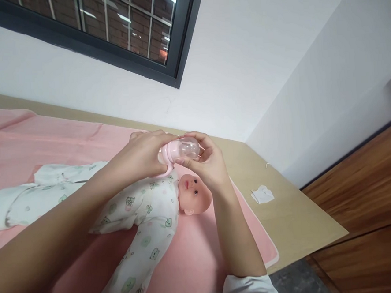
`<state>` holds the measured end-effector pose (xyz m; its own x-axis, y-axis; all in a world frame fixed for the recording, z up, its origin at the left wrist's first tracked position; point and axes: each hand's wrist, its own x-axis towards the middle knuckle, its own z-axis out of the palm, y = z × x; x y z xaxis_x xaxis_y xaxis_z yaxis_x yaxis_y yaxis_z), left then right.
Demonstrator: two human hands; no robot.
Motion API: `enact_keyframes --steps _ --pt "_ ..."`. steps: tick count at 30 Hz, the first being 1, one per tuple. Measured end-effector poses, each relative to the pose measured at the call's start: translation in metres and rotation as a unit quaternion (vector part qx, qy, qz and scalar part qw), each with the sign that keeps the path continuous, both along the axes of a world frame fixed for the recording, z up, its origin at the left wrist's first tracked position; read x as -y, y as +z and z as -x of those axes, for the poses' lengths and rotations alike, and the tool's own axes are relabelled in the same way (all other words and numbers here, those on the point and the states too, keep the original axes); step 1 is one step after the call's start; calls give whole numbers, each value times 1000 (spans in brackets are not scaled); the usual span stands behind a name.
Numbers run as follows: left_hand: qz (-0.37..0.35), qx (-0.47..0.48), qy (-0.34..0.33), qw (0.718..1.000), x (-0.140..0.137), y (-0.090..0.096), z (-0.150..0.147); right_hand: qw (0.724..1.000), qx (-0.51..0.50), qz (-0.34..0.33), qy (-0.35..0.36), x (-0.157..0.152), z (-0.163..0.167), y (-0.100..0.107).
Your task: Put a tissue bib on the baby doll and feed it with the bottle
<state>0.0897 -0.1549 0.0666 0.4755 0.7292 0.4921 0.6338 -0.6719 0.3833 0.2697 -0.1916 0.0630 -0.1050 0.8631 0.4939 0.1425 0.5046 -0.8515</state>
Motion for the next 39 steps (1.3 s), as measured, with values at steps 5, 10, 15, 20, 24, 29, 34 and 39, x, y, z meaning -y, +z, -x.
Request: enact_keyframes --steps 5,10,15,20,24,29,34,39 --pt "35 6 20 999 -6 3 6 995 -23 -65 -72 -5 -19 5" --pt "51 23 83 995 -15 7 18 978 -19 -100 -183 -41 -77 -4" --pt "62 40 136 988 -25 7 28 939 53 34 -338 -92 -138 -68" --pt "53 70 162 983 -39 5 44 855 221 142 -448 -107 -168 -141" --pt "9 110 227 968 -43 8 62 850 238 182 -432 -111 -180 -166" --pt "-6 153 293 944 -41 10 73 869 197 173 -419 -120 -191 -174" --pt "27 72 258 963 -63 -7 71 881 123 159 -429 -124 -195 -180" --pt "122 18 277 953 -106 -46 74 881 115 152 -432 -126 -196 -183"
